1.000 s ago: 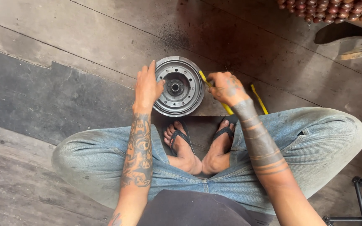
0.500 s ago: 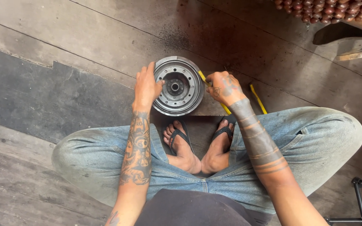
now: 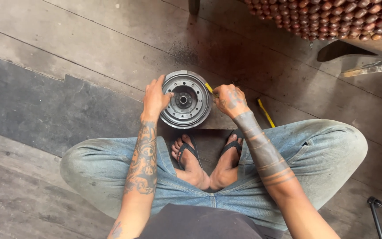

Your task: The person sits on the floor and uses a yellow brush to scrub the surface of a circular metal mechanical part resting on a wooden block. The person rotates the part with their left hand while scrubbing with their right hand.

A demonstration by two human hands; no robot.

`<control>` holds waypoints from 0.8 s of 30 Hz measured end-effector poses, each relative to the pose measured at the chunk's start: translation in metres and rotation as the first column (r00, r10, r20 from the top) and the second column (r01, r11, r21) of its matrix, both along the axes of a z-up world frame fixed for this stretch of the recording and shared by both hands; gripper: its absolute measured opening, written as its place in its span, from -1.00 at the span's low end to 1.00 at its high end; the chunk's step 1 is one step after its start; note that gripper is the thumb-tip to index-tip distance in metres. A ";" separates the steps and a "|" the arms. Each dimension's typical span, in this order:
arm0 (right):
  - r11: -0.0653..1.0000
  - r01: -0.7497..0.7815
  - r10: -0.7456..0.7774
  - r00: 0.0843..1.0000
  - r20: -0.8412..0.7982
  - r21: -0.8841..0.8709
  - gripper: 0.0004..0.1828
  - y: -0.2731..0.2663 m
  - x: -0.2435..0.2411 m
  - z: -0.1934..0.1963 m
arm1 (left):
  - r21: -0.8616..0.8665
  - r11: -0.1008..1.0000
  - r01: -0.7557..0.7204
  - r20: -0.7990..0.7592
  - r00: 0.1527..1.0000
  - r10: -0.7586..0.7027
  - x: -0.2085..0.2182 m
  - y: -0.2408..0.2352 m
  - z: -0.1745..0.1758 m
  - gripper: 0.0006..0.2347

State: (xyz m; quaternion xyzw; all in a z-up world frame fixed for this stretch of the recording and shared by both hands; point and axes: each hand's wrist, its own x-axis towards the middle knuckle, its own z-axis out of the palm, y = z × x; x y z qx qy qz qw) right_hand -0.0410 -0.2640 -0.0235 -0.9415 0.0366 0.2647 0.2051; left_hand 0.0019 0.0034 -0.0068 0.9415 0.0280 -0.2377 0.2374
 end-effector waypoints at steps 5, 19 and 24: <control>0.997 0.066 -0.069 0.996 0.054 0.047 -0.64 0.009 -0.003 0.014 | 0.006 1.000 0.014 0.005 1.000 -0.014 0.003 0.002 -0.009 -0.40; 0.958 0.194 -0.253 0.920 0.299 0.213 -0.64 -0.018 0.008 0.017 | -0.054 0.998 0.027 0.075 0.997 -0.023 -0.007 0.008 -0.020 -0.41; 0.954 0.123 -0.221 0.905 0.365 0.272 -0.66 -0.015 0.002 0.034 | 0.026 0.993 0.115 0.155 0.981 -0.118 -0.016 0.004 -0.026 -0.33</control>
